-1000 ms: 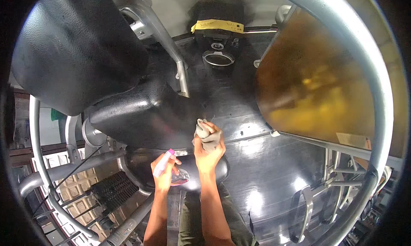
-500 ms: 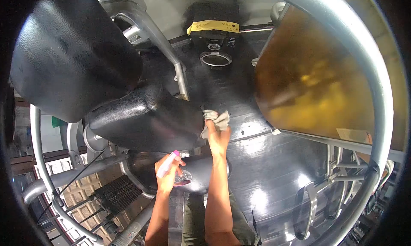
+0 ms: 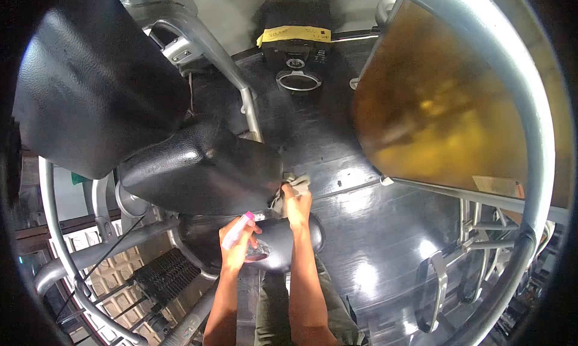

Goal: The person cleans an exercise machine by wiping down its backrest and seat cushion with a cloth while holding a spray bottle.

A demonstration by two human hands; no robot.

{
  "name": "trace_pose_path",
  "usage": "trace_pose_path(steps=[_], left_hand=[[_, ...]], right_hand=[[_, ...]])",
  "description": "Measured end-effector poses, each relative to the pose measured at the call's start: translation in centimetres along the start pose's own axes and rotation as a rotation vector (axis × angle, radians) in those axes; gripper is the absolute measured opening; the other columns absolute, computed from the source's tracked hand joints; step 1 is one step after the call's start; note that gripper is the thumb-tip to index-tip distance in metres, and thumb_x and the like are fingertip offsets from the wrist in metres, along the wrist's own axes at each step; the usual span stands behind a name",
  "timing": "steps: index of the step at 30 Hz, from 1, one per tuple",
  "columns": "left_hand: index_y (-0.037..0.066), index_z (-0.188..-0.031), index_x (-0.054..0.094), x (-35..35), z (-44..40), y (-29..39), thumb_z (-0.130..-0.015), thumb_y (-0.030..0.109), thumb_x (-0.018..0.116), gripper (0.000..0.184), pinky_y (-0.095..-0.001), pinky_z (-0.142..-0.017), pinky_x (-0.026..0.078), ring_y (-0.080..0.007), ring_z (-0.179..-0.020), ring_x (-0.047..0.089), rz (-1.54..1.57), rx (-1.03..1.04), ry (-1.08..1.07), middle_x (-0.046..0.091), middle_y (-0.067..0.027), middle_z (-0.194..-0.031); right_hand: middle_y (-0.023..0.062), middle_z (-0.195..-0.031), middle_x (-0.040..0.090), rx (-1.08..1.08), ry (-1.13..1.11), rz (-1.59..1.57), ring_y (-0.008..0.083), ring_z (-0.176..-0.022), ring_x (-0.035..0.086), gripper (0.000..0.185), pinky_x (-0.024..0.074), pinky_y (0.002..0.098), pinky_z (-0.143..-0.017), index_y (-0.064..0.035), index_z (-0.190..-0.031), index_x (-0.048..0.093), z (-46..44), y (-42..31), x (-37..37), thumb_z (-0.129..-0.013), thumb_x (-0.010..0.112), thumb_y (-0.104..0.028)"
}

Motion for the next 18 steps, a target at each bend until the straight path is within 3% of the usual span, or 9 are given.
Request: trace_pose_path(steps=[1,2,6,9,11,13,14,17,18], left_hand=[[0.001,-0.088,0.068,-0.1,0.0,0.0,-0.088,0.013,0.068,0.012,-0.0238,-0.048,0.045,-0.0085,-0.048,0.056,-0.002,-0.001,0.000,0.070,-0.0083,-0.074],[0.001,-0.087,0.068,-0.1,-0.1,0.1,-0.089,0.014,0.068,0.014,-0.0242,-0.048,0.045,-0.0085,-0.048,0.056,-0.015,0.009,-0.009,0.070,-0.0080,-0.074],[0.001,-0.087,0.068,0.0,-0.4,-0.2,-0.089,0.018,0.069,0.017,-0.0248,-0.048,0.045,-0.0085,-0.049,0.056,0.001,-0.005,-0.015,0.070,-0.0077,-0.074],[0.001,-0.087,0.068,-0.2,-0.5,-0.5,-0.090,0.020,0.069,0.019,-0.0246,-0.048,0.045,-0.0083,-0.049,0.056,-0.034,-0.018,-0.008,0.070,-0.0079,-0.073],[0.001,-0.087,0.068,0.0,-0.7,-0.5,-0.090,0.020,0.069,0.020,-0.0245,-0.048,0.045,-0.0082,-0.049,0.056,-0.020,-0.023,0.001,0.070,-0.0080,-0.073],[0.001,-0.087,0.068,0.0,-0.8,-0.6,-0.090,0.021,0.069,0.021,-0.0244,-0.048,0.045,-0.0082,-0.049,0.056,-0.006,-0.030,0.013,0.070,-0.0081,-0.073],[0.000,-0.087,0.068,0.1,-0.9,-0.5,-0.090,0.021,0.069,0.021,-0.0243,-0.048,0.045,-0.0082,-0.049,0.056,-0.001,-0.027,0.009,0.070,-0.0082,-0.073],[0.000,-0.088,0.068,0.2,-0.8,-0.2,-0.090,0.021,0.069,0.021,-0.0241,-0.048,0.045,-0.0081,-0.049,0.057,-0.020,-0.009,0.007,0.070,-0.0081,-0.073],[0.000,-0.088,0.068,0.2,-0.7,-0.1,-0.090,0.020,0.069,0.021,-0.0240,-0.047,0.045,-0.0081,-0.049,0.057,-0.042,0.004,0.007,0.070,-0.0079,-0.073]], right_hand=[[0.0031,-0.101,0.065,0.024,-0.052,0.150,0.0124,-0.086,0.058,0.027,0.0462,0.0271,-0.079,0.0013,-0.111,0.063,-0.1,-0.3,0.4,-0.086,0.065,-0.010],[-0.0008,-0.082,0.065,-0.098,0.007,0.108,0.0087,-0.070,0.057,0.011,0.0459,0.0253,-0.064,0.0000,-0.093,0.067,0.2,-1.7,0.0,-0.087,0.064,-0.008],[0.0038,-0.091,0.066,-0.345,0.068,-0.069,0.0084,-0.077,0.058,0.019,0.0479,0.0239,-0.069,0.0031,-0.104,0.064,3.2,-7.2,0.9,-0.086,0.062,-0.001],[0.0056,-0.096,0.066,-0.361,0.093,-0.015,0.0092,-0.079,0.059,0.023,0.0486,0.0237,-0.071,0.0037,-0.108,0.062,3.9,-5.8,0.6,-0.086,0.064,0.001],[0.0065,-0.095,0.068,-0.249,0.151,0.085,0.0103,-0.081,0.061,0.014,0.0493,0.0263,-0.070,0.0032,-0.098,0.065,3.7,-0.5,-0.6,-0.088,0.066,-0.008],[0.0062,-0.093,0.069,-0.287,0.197,0.253,0.0112,-0.082,0.063,0.015,0.0497,0.0283,-0.073,0.0028,-0.093,0.066,4.2,0.0,0.0,-0.089,0.067,-0.011],[0.0059,-0.091,0.070,-0.182,0.236,0.129,0.0120,-0.085,0.064,0.014,0.0495,0.0288,-0.076,0.0024,-0.095,0.067,3.5,2.5,-0.4,-0.089,0.066,-0.010],[0.0058,-0.091,0.069,-0.149,0.298,0.015,0.0123,-0.084,0.062,0.014,0.0484,0.0281,-0.077,0.0027,-0.098,0.066,3.9,1.4,-0.3,-0.088,0.065,-0.007],[0.0054,-0.093,0.066,-0.228,0.223,0.017,0.0138,-0.082,0.060,0.020,0.0475,0.0276,-0.076,0.0034,-0.104,0.064,4.3,-0.6,0.4,-0.085,0.062,-0.002]])
Point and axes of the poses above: each hand's wrist, its own z-axis away from the middle knuckle, its own x-axis out of the palm, y = z × x, the point moved 9 cm from there along -z, towards the middle knuckle
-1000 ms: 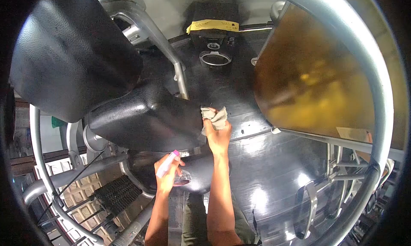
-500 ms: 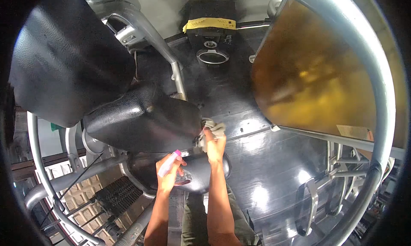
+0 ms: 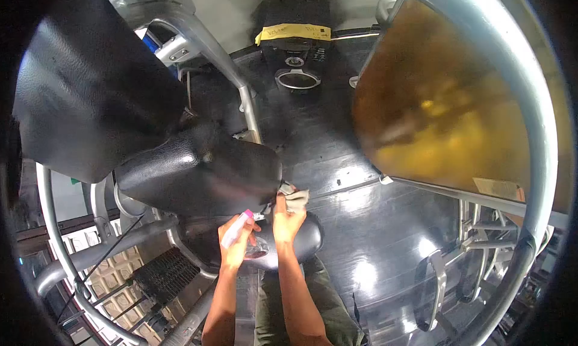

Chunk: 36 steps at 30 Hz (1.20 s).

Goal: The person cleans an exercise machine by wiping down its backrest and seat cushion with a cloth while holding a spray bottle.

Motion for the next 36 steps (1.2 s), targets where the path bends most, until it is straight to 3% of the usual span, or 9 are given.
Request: trace_pose_path(steps=[3,7,15,19,24,26,27,29,36], left_hand=[[0.000,-0.087,0.067,-0.4,0.1,0.0,-0.089,0.019,0.069,0.019,-0.0237,-0.047,0.045,-0.0079,-0.049,0.057,0.023,0.013,0.008,0.070,-0.0076,-0.072],[0.000,-0.088,0.067,-1.0,0.3,-1.2,-0.089,0.018,0.069,0.018,-0.0239,-0.048,0.045,-0.0083,-0.049,0.057,0.041,-0.004,0.033,0.069,-0.0077,-0.073],[0.001,-0.092,0.067,-1.5,0.8,-1.9,-0.090,0.012,0.066,0.011,-0.0236,-0.048,0.045,-0.0086,-0.050,0.056,0.093,-0.010,0.048,0.070,-0.0085,-0.076],[0.001,-0.092,0.067,-1.7,1.1,-2.0,-0.089,0.011,0.066,0.010,-0.0237,-0.048,0.045,-0.0088,-0.050,0.056,0.073,-0.033,0.059,0.070,-0.0085,-0.076],[0.001,-0.086,0.066,-2.4,1.7,-2.0,-0.093,0.023,0.063,0.023,-0.0236,-0.044,0.038,-0.0114,-0.047,0.057,0.047,0.015,0.098,0.069,-0.0097,-0.074],[0.001,-0.090,0.067,-2.5,1.9,-2.2,-0.090,0.014,0.063,0.013,-0.0235,-0.046,0.042,-0.0099,-0.048,0.057,0.074,-0.010,0.097,0.069,-0.0088,-0.075],[0.001,-0.093,0.067,-2.6,2.2,-2.5,-0.087,0.005,0.063,0.008,-0.0234,-0.048,0.045,-0.0084,-0.050,0.057,0.098,-0.040,0.092,0.070,-0.0080,-0.076],[0.001,-0.093,0.068,-2.7,2.5,-2.8,-0.087,0.004,0.063,0.008,-0.0235,-0.048,0.045,-0.0084,-0.050,0.057,0.099,-0.032,0.085,0.070,-0.0079,-0.076],[-0.001,-0.091,0.068,-3.8,3.4,-3.6,-0.086,0.002,0.063,0.007,-0.0235,-0.047,0.045,-0.0086,-0.050,0.058,0.096,0.007,0.098,0.070,-0.0080,-0.076]], right_hand=[[0.0067,-0.095,0.061,-0.092,0.026,-0.076,0.0148,-0.082,0.058,0.024,0.0463,0.0272,-0.076,0.0037,-0.106,0.063,0.9,-3.9,0.4,-0.082,0.063,0.001],[0.0118,-0.105,0.057,-0.535,0.060,0.211,0.0231,-0.095,0.059,0.033,0.0473,0.0329,-0.083,0.0020,-0.106,0.063,3.3,-8.6,1.2,-0.073,0.066,0.006],[0.0106,-0.101,0.058,-0.327,-0.111,0.258,0.0238,-0.095,0.061,0.036,0.0490,0.0350,-0.083,-0.0007,-0.102,0.065,3.8,-3.9,0.6,-0.069,0.070,0.010],[0.0104,-0.101,0.058,-0.513,0.018,0.231,0.0256,-0.093,0.062,0.040,0.0504,0.0361,-0.081,-0.0018,-0.102,0.065,3.5,-7.6,0.9,-0.065,0.072,0.010],[0.0094,-0.101,0.058,-0.717,0.039,0.308,0.0276,-0.095,0.061,0.045,0.0509,0.0368,-0.081,-0.0055,-0.101,0.069,4.6,-9.2,1.8,-0.060,0.076,0.009],[0.0087,-0.103,0.059,-0.851,-0.065,0.375,0.0275,-0.096,0.062,0.048,0.0512,0.0364,-0.081,-0.0105,-0.102,0.072,5.9,-8.2,2.3,-0.058,0.076,0.007],[0.0087,-0.103,0.059,-0.851,-0.065,0.374,0.0275,-0.096,0.062,0.048,0.0512,0.0364,-0.081,-0.0105,-0.102,0.072,6.0,-7.3,1.8,-0.058,0.076,0.007],[0.0085,-0.103,0.060,-0.750,-0.224,0.510,0.0271,-0.096,0.063,0.050,0.0515,0.0358,-0.082,-0.0153,-0.104,0.074,5.6,-5.0,2.3,-0.057,0.075,0.004],[0.0078,-0.102,0.062,-0.722,-0.194,0.424,0.0262,-0.093,0.064,0.052,0.0535,0.0359,-0.080,-0.0136,-0.105,0.074,5.4,-7.8,2.4,-0.056,0.079,0.005]])
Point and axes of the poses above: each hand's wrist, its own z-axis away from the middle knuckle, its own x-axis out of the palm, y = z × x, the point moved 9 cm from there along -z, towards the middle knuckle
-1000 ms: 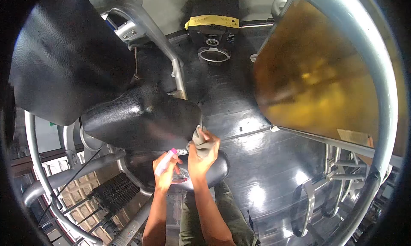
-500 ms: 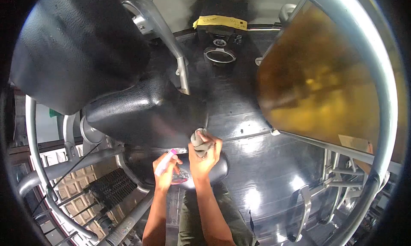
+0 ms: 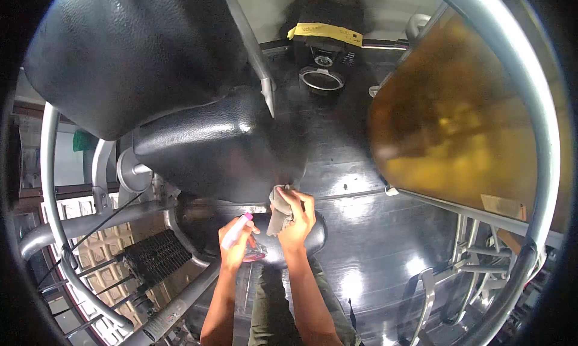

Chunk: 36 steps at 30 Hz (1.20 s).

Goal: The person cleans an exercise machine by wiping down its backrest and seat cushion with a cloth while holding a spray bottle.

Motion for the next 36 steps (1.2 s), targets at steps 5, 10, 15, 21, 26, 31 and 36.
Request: trace_pose_path(steps=[5,10,15,21,26,31,36], left_hand=[[-0.001,-0.091,0.068,-0.9,0.5,-0.4,-0.086,0.002,0.063,0.008,-0.0229,-0.046,0.044,-0.0086,-0.050,0.058,-0.005,-0.014,0.037,0.070,-0.0083,-0.075],[-0.001,-0.090,0.068,-0.5,0.8,-0.5,-0.085,0.001,0.064,0.007,-0.0229,-0.046,0.044,-0.0087,-0.050,0.058,0.039,-0.017,0.034,0.070,-0.0085,-0.075],[-0.001,-0.091,0.067,-0.1,0.7,0.4,-0.086,0.001,0.065,0.006,-0.0230,-0.047,0.045,-0.0089,-0.050,0.058,-0.004,-0.014,0.032,0.070,-0.0075,-0.074],[-0.002,-0.089,0.065,-0.6,0.9,0.6,-0.090,0.011,0.064,0.013,-0.0247,-0.048,0.045,-0.0114,-0.049,0.058,0.003,0.045,0.024,0.068,-0.0087,-0.074],[-0.001,-0.089,0.066,-1.7,1.0,1.0,-0.090,0.008,0.064,0.009,-0.0240,-0.049,0.045,-0.0103,-0.049,0.057,0.096,0.106,0.082,0.068,-0.0075,-0.073],[-0.002,-0.090,0.063,-2.9,1.3,1.4,-0.088,0.007,0.057,0.011,-0.0255,-0.047,0.042,-0.0152,-0.050,0.059,0.162,0.088,0.090,0.068,-0.0139,-0.077],[-0.001,-0.091,0.066,-5.0,2.1,1.4,-0.089,0.000,0.061,0.006,-0.0234,-0.049,0.045,-0.0090,-0.050,0.056,0.170,0.062,0.139,0.069,-0.0080,-0.077]], right_hand=[[0.0060,-0.102,0.061,-0.160,0.026,0.055,0.0256,-0.096,0.063,0.042,0.0531,0.0356,-0.082,-0.0120,-0.103,0.075,-0.8,-3.1,0.5,-0.064,0.067,0.002],[0.0033,-0.099,0.061,-0.093,-0.075,0.057,0.0239,-0.094,0.064,0.048,0.0536,0.0356,-0.080,-0.0165,-0.104,0.075,1.2,-0.5,2.0,-0.065,0.061,0.007],[0.0049,-0.097,0.062,0.010,-0.182,0.049,0.0256,-0.090,0.067,0.048,0.0549,0.0362,-0.078,-0.0171,-0.106,0.075,1.7,1.4,2.4,-0.065,0.065,0.005],[0.0048,-0.096,0.063,-0.108,-0.001,-0.009,0.0246,-0.091,0.068,0.040,0.0551,0.0352,-0.079,-0.0144,-0.102,0.076,-0.4,-4.0,1.5,-0.065,0.069,0.000],[0.0028,-0.098,0.062,-0.169,-0.079,-0.001,0.0230,-0.091,0.065,0.046,0.0536,0.0347,-0.077,-0.0174,-0.104,0.075,0.7,-3.7,3.6,-0.062,0.068,0.002],[0.0029,-0.096,0.062,-0.129,-0.212,0.071,0.0232,-0.089,0.065,0.046,0.0538,0.0346,-0.075,-0.0194,-0.104,0.073,2.5,-0.5,4.7,-0.064,0.066,0.003],[0.0055,-0.094,0.063,-0.163,-0.071,0.014,0.0228,-0.089,0.067,0.037,0.0558,0.0339,-0.076,-0.0130,-0.102,0.075,0.7,-3.0,3.2,-0.069,0.068,0.003]])
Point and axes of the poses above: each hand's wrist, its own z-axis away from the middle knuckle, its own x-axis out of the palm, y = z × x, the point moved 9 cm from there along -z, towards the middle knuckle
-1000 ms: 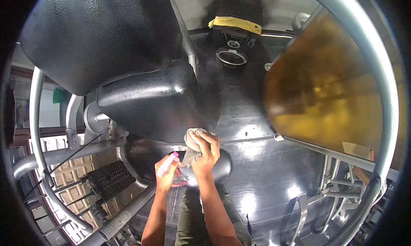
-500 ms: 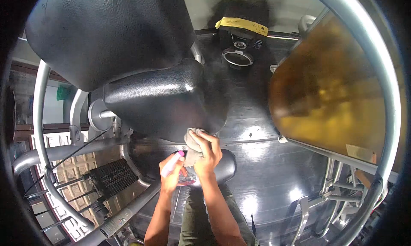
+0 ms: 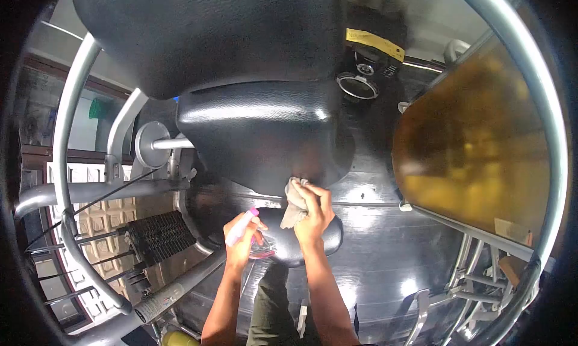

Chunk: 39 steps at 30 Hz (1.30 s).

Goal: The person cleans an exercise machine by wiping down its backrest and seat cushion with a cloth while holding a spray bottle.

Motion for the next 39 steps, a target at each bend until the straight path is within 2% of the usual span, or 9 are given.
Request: trace_pose_path(steps=[3,11,13,16,21,25,28,35,39], left_hand=[[-0.002,-0.092,0.066,-1.3,0.5,-0.8,-0.089,0.001,0.061,0.006,-0.0234,-0.048,0.045,-0.0088,-0.050,0.056,0.019,-0.003,0.009,0.069,-0.0078,-0.077],[-0.001,-0.091,0.066,-4.0,1.1,-2.1,-0.089,0.007,0.063,0.009,-0.0234,-0.048,0.044,-0.0089,-0.051,0.056,0.020,-0.048,0.002,0.069,-0.0080,-0.076],[0.001,-0.088,0.064,-4.3,1.1,-2.3,-0.093,0.018,0.062,0.017,-0.0247,-0.048,0.042,-0.0125,-0.051,0.059,-0.108,-0.098,-0.029,0.068,-0.0088,-0.076],[0.002,-0.087,0.064,-5.2,0.9,-2.9,-0.093,0.019,0.062,0.018,-0.0240,-0.047,0.040,-0.0118,-0.051,0.059,-0.091,-0.042,-0.039,0.068,-0.0089,-0.077],[0.002,-0.086,0.064,-6.2,0.8,-2.6,-0.093,0.019,0.062,0.018,-0.0243,-0.047,0.040,-0.0115,-0.050,0.059,-0.057,-0.029,-0.048,0.068,-0.0084,-0.077],[0.003,-0.086,0.065,-6.6,0.7,-2.3,-0.092,0.018,0.062,0.017,-0.0242,-0.047,0.040,-0.0113,-0.050,0.058,-0.084,-0.042,-0.069,0.068,-0.0083,-0.077],[0.003,-0.087,0.065,-7.1,0.6,-2.1,-0.092,0.017,0.061,0.016,-0.0240,-0.047,0.040,-0.0113,-0.050,0.058,-0.082,-0.061,-0.086,0.069,-0.0086,-0.077],[0.003,-0.086,0.066,-8.4,0.2,-3.0,-0.091,0.017,0.062,0.016,-0.0239,-0.047,0.040,-0.0105,-0.050,0.057,-0.064,-0.067,-0.082,0.069,-0.0086,-0.076],[0.001,-0.083,0.067,-8.8,-0.1,-2.9,-0.091,0.015,0.062,0.017,-0.0242,-0.047,0.040,-0.0106,-0.050,0.057,-0.062,-0.096,-0.089,0.069,-0.0086,-0.077]], right_hand=[[0.0058,-0.099,0.062,-0.049,0.074,-0.047,0.0229,-0.096,0.066,0.038,0.0551,0.0340,-0.083,-0.0103,-0.102,0.076,-1.1,-2.6,0.0,-0.068,0.068,0.006],[0.0042,-0.098,0.064,-0.056,-0.163,0.095,0.0246,-0.091,0.064,0.047,0.0528,0.0347,-0.078,-0.0157,-0.102,0.075,2.9,1.1,3.5,-0.065,0.062,0.010],[0.0045,-0.097,0.064,-0.050,-0.113,0.117,0.0248,-0.089,0.065,0.045,0.0538,0.0356,-0.077,-0.0147,-0.103,0.075,2.2,0.6,2.5,-0.066,0.064,0.007],[0.0056,-0.101,0.063,-0.059,0.050,0.031,0.0241,-0.090,0.064,0.049,0.0531,0.0360,-0.076,-0.0124,-0.105,0.075,0.6,-2.0,1.4,-0.059,0.074,0.005],[0.0050,-0.102,0.062,-0.123,0.082,0.051,0.0223,-0.092,0.061,0.053,0.0528,0.0342,-0.079,-0.0139,-0.105,0.075,0.0,-4.0,2.4,-0.056,0.076,0.007],[0.0033,-0.101,0.062,-0.037,-0.149,0.107,0.0248,-0.092,0.063,0.055,0.0536,0.0358,-0.078,-0.0201,-0.104,0.074,2.5,0.2,4.3,-0.059,0.069,0.010],[0.0043,-0.101,0.062,-0.066,-0.161,0.159,0.0244,-0.093,0.064,0.053,0.0536,0.0347,-0.078,-0.0179,-0.104,0.074,2.3,-0.3,3.7,-0.060,0.070,0.010],[0.0059,-0.100,0.061,-0.141,0.129,0.064,0.0218,-0.091,0.062,0.050,0.0524,0.0317,-0.078,-0.0112,-0.103,0.074,-0.2,-5.3,2.9,-0.057,0.076,0.008],[0.0043,-0.100,0.062,-0.230,-0.136,0.189,0.0231,-0.091,0.061,0.045,0.0522,0.0342,-0.078,-0.0149,-0.101,0.074,2.6,-3.7,6.5,-0.061,0.070,0.006]])
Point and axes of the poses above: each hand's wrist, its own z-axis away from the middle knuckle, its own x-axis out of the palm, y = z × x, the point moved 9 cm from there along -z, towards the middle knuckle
